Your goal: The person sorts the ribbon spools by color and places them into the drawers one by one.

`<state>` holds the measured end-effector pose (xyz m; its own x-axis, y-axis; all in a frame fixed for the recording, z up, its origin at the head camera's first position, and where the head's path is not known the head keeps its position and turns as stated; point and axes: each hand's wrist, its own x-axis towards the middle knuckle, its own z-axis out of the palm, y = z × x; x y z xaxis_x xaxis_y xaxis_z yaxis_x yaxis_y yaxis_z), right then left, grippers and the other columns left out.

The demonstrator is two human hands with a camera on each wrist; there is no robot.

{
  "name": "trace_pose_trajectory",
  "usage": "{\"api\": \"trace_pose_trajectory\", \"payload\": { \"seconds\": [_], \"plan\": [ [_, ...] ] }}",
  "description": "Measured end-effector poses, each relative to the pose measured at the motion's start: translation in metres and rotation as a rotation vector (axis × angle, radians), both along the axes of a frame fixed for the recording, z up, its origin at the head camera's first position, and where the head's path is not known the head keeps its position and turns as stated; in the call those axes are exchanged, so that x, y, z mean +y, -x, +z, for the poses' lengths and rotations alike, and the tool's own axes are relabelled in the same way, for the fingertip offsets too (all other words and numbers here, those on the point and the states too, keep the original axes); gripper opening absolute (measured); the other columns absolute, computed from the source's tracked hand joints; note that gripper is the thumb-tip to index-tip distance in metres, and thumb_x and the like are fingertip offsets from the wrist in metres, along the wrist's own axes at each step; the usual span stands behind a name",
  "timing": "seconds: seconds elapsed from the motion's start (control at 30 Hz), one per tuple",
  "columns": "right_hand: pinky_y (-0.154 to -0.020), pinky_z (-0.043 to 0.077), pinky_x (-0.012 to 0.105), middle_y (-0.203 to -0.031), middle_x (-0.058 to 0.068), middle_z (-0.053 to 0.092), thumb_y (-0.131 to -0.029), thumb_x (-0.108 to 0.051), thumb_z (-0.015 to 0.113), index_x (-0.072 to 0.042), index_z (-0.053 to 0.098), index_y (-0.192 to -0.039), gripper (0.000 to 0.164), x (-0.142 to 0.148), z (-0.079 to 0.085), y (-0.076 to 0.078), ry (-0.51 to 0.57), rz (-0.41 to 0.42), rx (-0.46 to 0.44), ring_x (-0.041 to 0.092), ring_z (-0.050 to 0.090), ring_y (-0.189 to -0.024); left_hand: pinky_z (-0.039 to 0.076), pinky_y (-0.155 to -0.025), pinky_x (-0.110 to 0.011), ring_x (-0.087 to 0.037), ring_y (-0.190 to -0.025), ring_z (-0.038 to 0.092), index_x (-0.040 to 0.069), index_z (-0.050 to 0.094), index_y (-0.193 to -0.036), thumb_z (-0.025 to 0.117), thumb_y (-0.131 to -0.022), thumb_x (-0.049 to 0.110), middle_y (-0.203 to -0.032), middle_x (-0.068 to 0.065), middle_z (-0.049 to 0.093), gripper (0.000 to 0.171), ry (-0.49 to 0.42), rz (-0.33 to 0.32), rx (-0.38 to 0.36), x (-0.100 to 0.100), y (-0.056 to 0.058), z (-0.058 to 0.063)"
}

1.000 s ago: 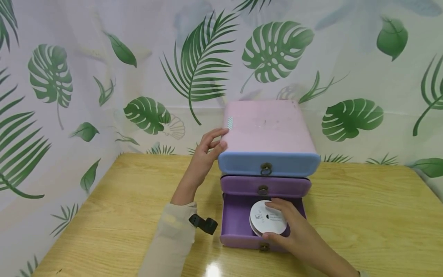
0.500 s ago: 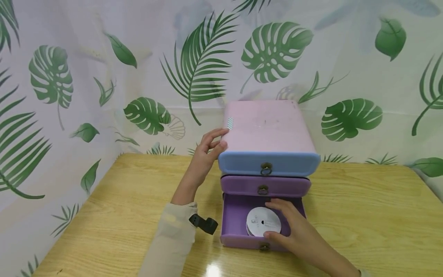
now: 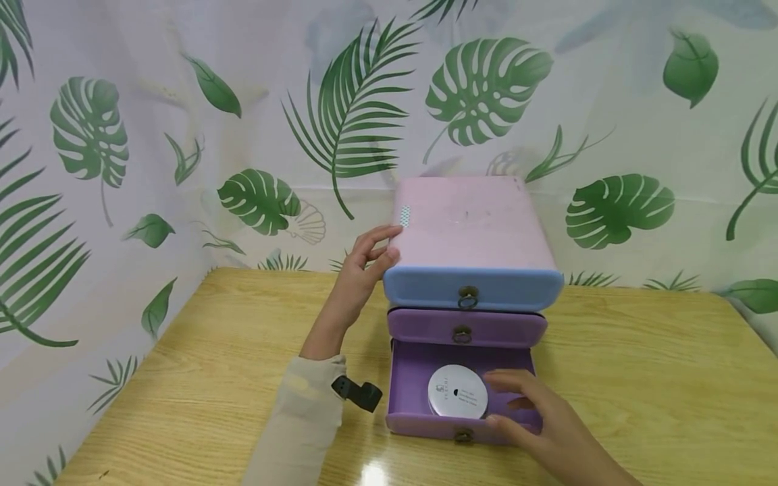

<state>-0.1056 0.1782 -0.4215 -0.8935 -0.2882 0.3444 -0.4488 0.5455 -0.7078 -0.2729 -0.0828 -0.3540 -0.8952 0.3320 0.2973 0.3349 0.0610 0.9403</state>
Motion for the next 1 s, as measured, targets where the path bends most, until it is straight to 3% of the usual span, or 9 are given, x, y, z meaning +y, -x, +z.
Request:
{"api": "trace_pose_trajectory", "payload": {
  "seconds": [0.2, 0.3, 0.43, 0.57, 0.7, 0.77, 0.87, 0.97, 1.0],
  "plan": [
    [-0.063, 0.052, 0.02, -0.114, -0.014, 0.063, -0.082, 0.0, 0.072, -0.007, 0.06, -0.121, 0.041, 0.017, -0.012, -0.014, 0.023, 0.08, 0.051, -0.006, 0.06, -0.093, 0.046, -0.1, -0.049, -0.032, -0.135, 0.039, 0.017, 0.049, -0.141, 0.055, -0.095, 0.047, -0.151, -0.001, 0.032, 0.055, -0.006, -0.01, 0.013, -0.001, 0.0, -0.001],
    [-0.064, 0.051, 0.02, -0.116, -0.021, 0.061, -0.086, 0.001, 0.067, -0.006, 0.061, -0.12, 0.035, 0.026, -0.018, -0.019, 0.033, 0.153, -0.036, -0.007, 0.059, -0.095, 0.047, -0.1, -0.048, -0.032, -0.135, 0.04, 0.017, 0.049, -0.141, 0.052, -0.098, 0.031, -0.151, -0.001, 0.032, 0.045, 0.0, -0.006, 0.005, -0.001, -0.001, -0.001],
    [-0.063, 0.05, 0.021, -0.114, -0.017, 0.065, -0.091, 0.001, 0.061, -0.008, 0.06, -0.123, 0.033, 0.03, -0.03, -0.025, 0.063, 0.235, -0.159, -0.007, 0.058, -0.092, 0.048, -0.099, -0.047, -0.031, -0.134, 0.041, 0.016, 0.049, -0.141, 0.05, -0.098, 0.025, -0.151, -0.001, 0.032, 0.044, 0.008, 0.003, -0.001, 0.0, -0.002, 0.0],
    [-0.064, 0.051, 0.021, -0.113, -0.002, 0.069, -0.093, -0.004, 0.061, -0.015, 0.06, -0.127, 0.036, 0.027, -0.041, -0.026, 0.06, 0.257, -0.224, -0.008, 0.058, -0.092, 0.048, -0.098, -0.045, -0.031, -0.134, 0.041, 0.016, 0.049, -0.141, 0.052, -0.098, 0.032, -0.151, -0.001, 0.032, 0.046, 0.002, -0.003, 0.007, 0.0, -0.001, -0.001],
    [-0.067, 0.051, 0.021, -0.118, 0.004, 0.068, -0.091, -0.009, 0.065, -0.018, 0.058, -0.129, 0.04, 0.023, -0.051, -0.022, -0.005, 0.29, -0.236, -0.009, 0.058, -0.099, 0.047, -0.098, -0.046, -0.031, -0.133, 0.042, 0.015, 0.049, -0.141, 0.056, -0.091, 0.058, -0.151, -0.002, 0.032, 0.066, -0.015, -0.014, 0.009, -0.002, -0.002, -0.001],
    [-0.071, 0.051, 0.019, -0.123, 0.002, 0.066, -0.091, -0.011, 0.066, -0.017, 0.058, -0.13, 0.041, 0.021, -0.054, -0.019, -0.024, 0.312, -0.257, -0.01, 0.056, -0.104, 0.046, -0.099, -0.047, -0.031, -0.133, 0.042, 0.014, 0.049, -0.141, 0.057, -0.082, 0.071, -0.151, -0.003, 0.032, 0.082, -0.016, -0.014, 0.008, -0.003, -0.002, -0.002],
    [-0.078, 0.051, 0.016, -0.129, 0.009, 0.063, -0.091, -0.012, 0.066, -0.011, 0.056, -0.132, 0.042, 0.019, -0.058, -0.016, -0.008, 0.346, -0.279, -0.011, 0.052, -0.112, 0.046, -0.1, -0.048, -0.031, -0.132, 0.041, 0.014, 0.048, -0.141, 0.056, -0.072, 0.08, -0.151, -0.003, 0.031, 0.095, -0.01, -0.015, 0.005, -0.002, -0.002, -0.001],
    [-0.083, 0.05, 0.016, -0.13, 0.014, 0.06, -0.09, -0.009, 0.066, -0.005, 0.055, -0.131, 0.043, 0.016, -0.06, -0.014, 0.037, 0.38, -0.276, -0.01, 0.05, -0.116, 0.045, -0.101, -0.049, -0.031, -0.132, 0.041, 0.015, 0.048, -0.142, 0.055, -0.072, 0.079, -0.151, -0.003, 0.03, 0.095, -0.007, -0.024, 0.004, -0.001, -0.001, -0.001],
    [-0.083, 0.051, 0.016, -0.13, 0.01, 0.061, -0.09, -0.007, 0.066, -0.003, 0.055, -0.131, 0.043, 0.016, -0.061, -0.013, 0.049, 0.389, -0.265, -0.009, 0.05, -0.116, 0.045, -0.101, -0.049, -0.031, -0.133, 0.041, 0.015, 0.047, -0.142, 0.056, -0.076, 0.077, -0.151, -0.003, 0.03, 0.091, -0.007, -0.026, 0.004, -0.002, -0.001, -0.002]
  ]
}}
